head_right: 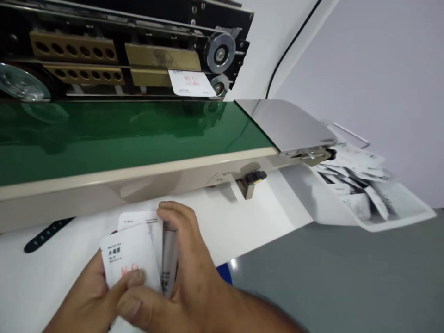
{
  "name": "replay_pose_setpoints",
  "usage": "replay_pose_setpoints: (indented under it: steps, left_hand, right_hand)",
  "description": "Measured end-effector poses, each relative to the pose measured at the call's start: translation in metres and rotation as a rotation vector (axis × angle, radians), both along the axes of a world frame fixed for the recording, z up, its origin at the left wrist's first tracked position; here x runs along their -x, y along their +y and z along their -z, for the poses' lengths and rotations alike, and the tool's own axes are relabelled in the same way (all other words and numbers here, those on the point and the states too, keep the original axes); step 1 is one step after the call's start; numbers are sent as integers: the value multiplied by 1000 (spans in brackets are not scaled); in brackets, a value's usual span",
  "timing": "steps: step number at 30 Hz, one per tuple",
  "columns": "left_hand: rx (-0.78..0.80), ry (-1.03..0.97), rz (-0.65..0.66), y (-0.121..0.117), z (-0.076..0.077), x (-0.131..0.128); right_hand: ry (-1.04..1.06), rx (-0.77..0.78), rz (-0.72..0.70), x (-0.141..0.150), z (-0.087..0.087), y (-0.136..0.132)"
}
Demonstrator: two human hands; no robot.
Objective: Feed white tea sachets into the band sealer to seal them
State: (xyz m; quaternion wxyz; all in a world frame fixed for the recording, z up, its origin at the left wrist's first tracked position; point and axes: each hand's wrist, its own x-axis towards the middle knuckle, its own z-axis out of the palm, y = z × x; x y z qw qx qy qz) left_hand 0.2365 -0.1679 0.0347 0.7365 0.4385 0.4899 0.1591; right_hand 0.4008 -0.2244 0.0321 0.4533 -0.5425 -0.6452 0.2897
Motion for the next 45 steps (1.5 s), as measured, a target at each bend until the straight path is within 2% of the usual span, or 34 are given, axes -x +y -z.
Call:
replay_pose_setpoints:
  steps: [4,7,9,11,13,16,19,21,22,24,27,32,34,38,40,42,45]
  left_hand:
    - [-17,-125,30,1,1,0]
    - [-41,-232,39,0,5,2]
    - [-10,-362,43,-2,8,4]
    - [94,-489,30,-5,10,7]
    - [170,-551,-1,-6,11,10]
    - [75,-503,-107,-2,9,12]
    - [24,-463,-164,4,7,10]
    - [21,-459,-172,5,8,8]
    - [14,-460,-183,4,8,7]
    - [-10,-470,-207,-1,8,7]
    - [-58,-473,-174,-11,3,7]
    - [-51,-493,-156,-15,-10,0]
    - [-42,-380,-161,-13,-10,-1]
    - [58,-227,-186,-9,-4,1]
    - [177,-245,-215,-9,-3,3]
    - [255,-299,-206,-11,-4,4]
    - [177,-432,-70,-13,-4,5]
  right_hand:
    - [21,33,-45,-2,-14,9]
    - [28,14,-87,1,-16,11]
    - [53,-10,-102,4,-10,10]
    - [66,-22,-99,6,0,9]
    - [53,-96,-127,8,11,6]
    - [36,-165,-193,10,26,-2]
    - [85,-16,7,15,30,-10]
    - [131,69,124,18,27,-14]
    - [156,83,133,20,25,-16]
    - [193,69,134,24,19,-16]
    - [261,56,224,32,13,-11]
    - [563,17,332,44,9,-2]
    - [592,-8,309,44,7,-2]
    - [475,115,84,33,3,-4]
    - [429,208,22,26,1,-5]
    - [401,271,23,21,-2,-5]
    - [377,295,45,19,-4,-5]
